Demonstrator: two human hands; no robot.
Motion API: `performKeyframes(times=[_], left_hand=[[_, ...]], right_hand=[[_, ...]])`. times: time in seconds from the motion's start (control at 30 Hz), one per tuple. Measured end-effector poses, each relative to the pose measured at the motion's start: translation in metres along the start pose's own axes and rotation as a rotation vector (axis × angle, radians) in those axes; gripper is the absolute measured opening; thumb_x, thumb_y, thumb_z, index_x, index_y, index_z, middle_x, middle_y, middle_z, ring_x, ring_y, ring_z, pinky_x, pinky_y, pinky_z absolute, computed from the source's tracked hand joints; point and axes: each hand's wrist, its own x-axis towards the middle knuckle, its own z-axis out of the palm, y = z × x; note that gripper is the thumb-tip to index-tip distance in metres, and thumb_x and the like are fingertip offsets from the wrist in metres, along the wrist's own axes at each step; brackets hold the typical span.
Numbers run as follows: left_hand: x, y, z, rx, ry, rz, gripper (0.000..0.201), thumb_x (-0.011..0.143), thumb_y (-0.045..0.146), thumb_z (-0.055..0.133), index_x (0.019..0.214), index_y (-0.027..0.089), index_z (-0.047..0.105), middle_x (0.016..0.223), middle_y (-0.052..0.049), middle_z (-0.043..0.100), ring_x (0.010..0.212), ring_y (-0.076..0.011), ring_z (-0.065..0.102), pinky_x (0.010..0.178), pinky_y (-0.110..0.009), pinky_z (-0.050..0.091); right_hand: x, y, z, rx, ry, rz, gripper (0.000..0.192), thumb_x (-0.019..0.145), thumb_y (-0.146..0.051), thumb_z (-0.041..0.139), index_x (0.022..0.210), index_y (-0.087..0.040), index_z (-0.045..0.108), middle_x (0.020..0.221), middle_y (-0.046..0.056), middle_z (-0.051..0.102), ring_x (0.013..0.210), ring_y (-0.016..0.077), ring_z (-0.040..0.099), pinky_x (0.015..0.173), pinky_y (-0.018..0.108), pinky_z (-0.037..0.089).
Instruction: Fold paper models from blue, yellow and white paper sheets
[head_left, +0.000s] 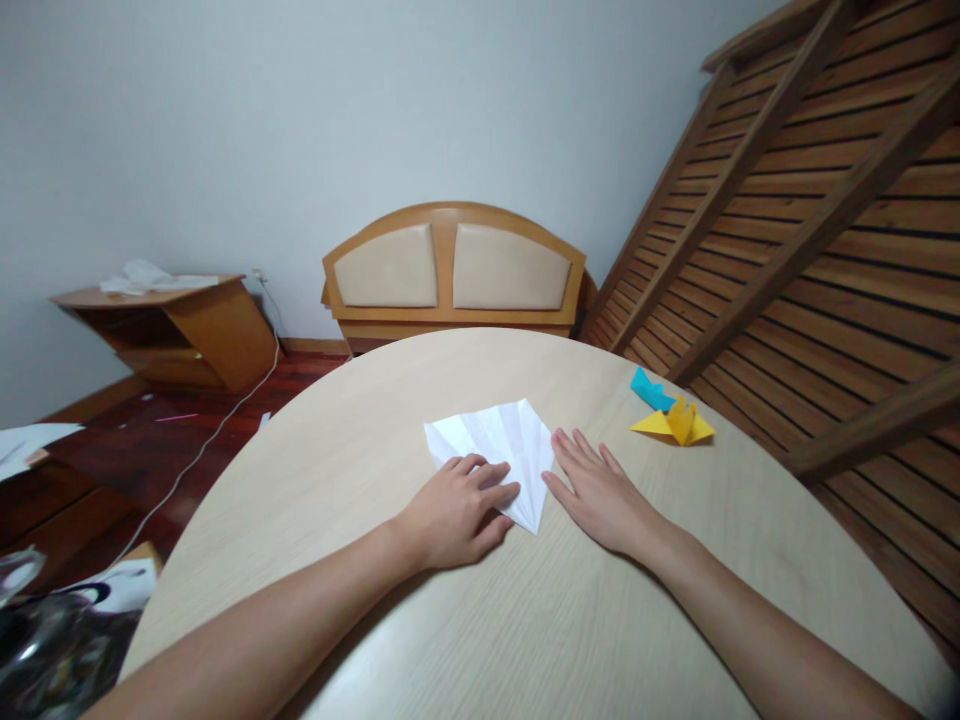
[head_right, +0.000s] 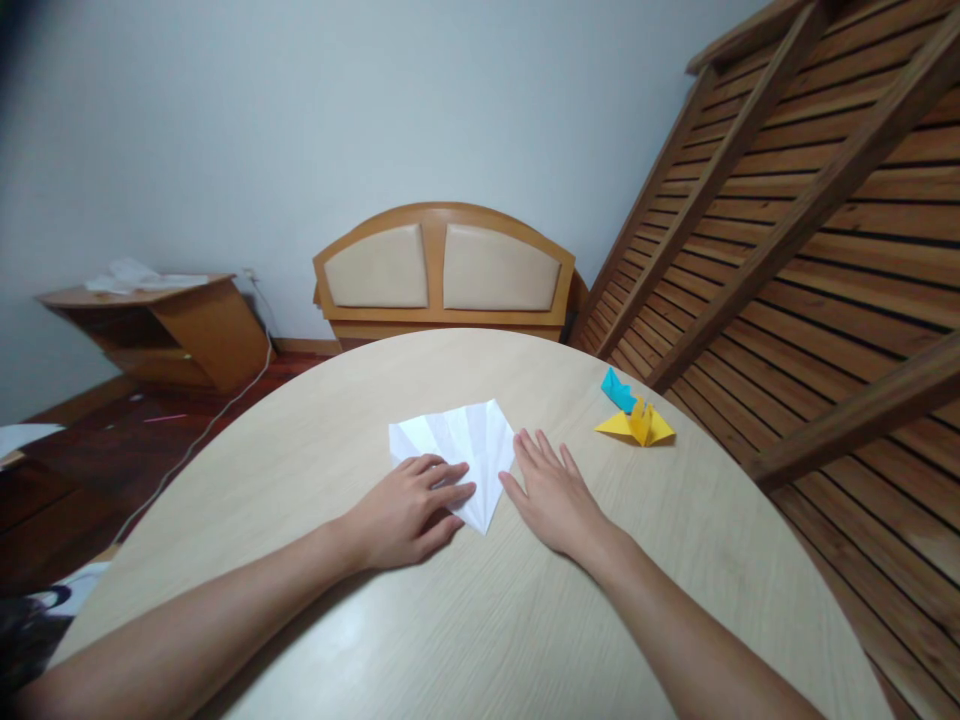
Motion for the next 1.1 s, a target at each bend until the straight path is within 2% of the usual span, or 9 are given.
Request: performKeyframes(times=[0.13,0.23,0.37,0.47,0.57,0.63,0.77,0.9,1.1], left_hand=[[0.001,0.004,-0.001,0.053,0.010,-0.012,0.033,0.098,0.036,0.049,0.125,0.022,0.061,0.131,-0.009,0.063,0.110,-0.0291,0.057,0.096,-0.047,0.047],[0.003,0.005,-0.001,0.083,0.016,-0.040,0.031,0.099,0.038,0.048,0.119,0.020,0.063,0.122,-0.009,0.067,0.103,-0.0286,0.059,0.090,-0.046,0.049],[0.004,0.001,-0.003,0.111,0.001,-0.040,0.029,0.100,0.037,0.047,0.113,0.017,0.064,0.112,-0.009,0.070,0.095,-0.0266,0.061,0.086,-0.044,0.050],[0.001,-0.005,-0.007,0.111,-0.013,-0.010,0.025,0.100,0.032,0.048,0.111,0.018,0.065,0.108,-0.009,0.071,0.098,-0.0265,0.063,0.088,-0.043,0.050],[-0.003,-0.010,-0.014,0.092,-0.007,-0.005,0.019,0.098,0.026,0.049,0.105,0.018,0.066,0.102,-0.009,0.073,0.104,-0.0277,0.064,0.090,-0.042,0.051],[-0.005,-0.012,-0.018,0.078,-0.015,-0.015,0.018,0.097,0.026,0.050,0.099,0.018,0.066,0.095,-0.009,0.073,0.101,-0.0270,0.066,0.087,-0.040,0.052],[-0.007,-0.016,-0.019,0.045,-0.042,-0.069,0.020,0.098,0.032,0.051,0.092,0.019,0.065,0.081,-0.006,0.072,0.077,-0.0217,0.069,0.071,-0.032,0.052],[-0.007,-0.021,-0.012,-0.035,0.005,-0.174,0.016,0.097,0.033,0.055,0.102,0.020,0.063,0.080,-0.004,0.073,0.068,-0.0190,0.069,0.062,-0.027,0.049],[-0.006,-0.026,-0.010,-0.041,0.052,-0.187,0.017,0.098,0.028,0.054,0.111,0.020,0.061,0.102,-0.007,0.073,0.082,-0.0197,0.071,0.071,-0.029,0.054]], right_hand=[[-0.002,-0.014,-0.009,0.088,0.158,-0.178,0.044,0.102,-0.035,0.044,0.139,-0.015,0.056,0.149,0.015,0.053,0.142,0.0291,0.044,0.118,0.054,0.031],[-0.009,-0.033,-0.015,0.226,0.110,-0.353,0.040,0.100,-0.037,0.052,0.135,-0.020,0.059,0.138,0.011,0.064,0.129,0.0254,0.056,0.113,0.049,0.039],[-0.010,-0.032,-0.013,0.327,0.023,-0.460,0.047,0.098,-0.039,0.057,0.141,-0.023,0.054,0.144,0.010,0.059,0.134,0.0250,0.052,0.113,0.046,0.041],[-0.006,-0.019,-0.013,0.348,-0.049,-0.479,0.041,0.100,-0.038,0.054,0.138,-0.025,0.056,0.148,0.007,0.056,0.139,0.0243,0.048,0.118,0.049,0.034],[-0.003,-0.012,-0.016,0.358,-0.061,-0.498,0.026,0.101,-0.031,0.050,0.120,-0.026,0.067,0.144,0.005,0.059,0.138,0.0247,0.048,0.119,0.052,0.030],[-0.002,-0.012,-0.017,0.367,-0.004,-0.511,0.021,0.099,-0.025,0.052,0.108,-0.025,0.071,0.135,0.006,0.065,0.132,0.0253,0.053,0.115,0.051,0.036],[-0.001,-0.017,-0.018,0.394,0.065,-0.494,0.012,0.096,-0.023,0.057,0.095,-0.023,0.069,0.112,0.007,0.072,0.111,0.0236,0.063,0.099,0.043,0.048],[0.002,-0.018,-0.014,0.419,0.077,-0.483,0.016,0.100,-0.026,0.054,0.095,-0.022,0.068,0.096,0.005,0.072,0.098,0.0218,0.064,0.091,0.039,0.050],[0.001,-0.016,-0.009,0.440,0.109,-0.411,0.018,0.098,-0.023,0.055,0.110,-0.023,0.068,0.109,0.006,0.073,0.104,0.0220,0.065,0.094,0.039,0.050]])
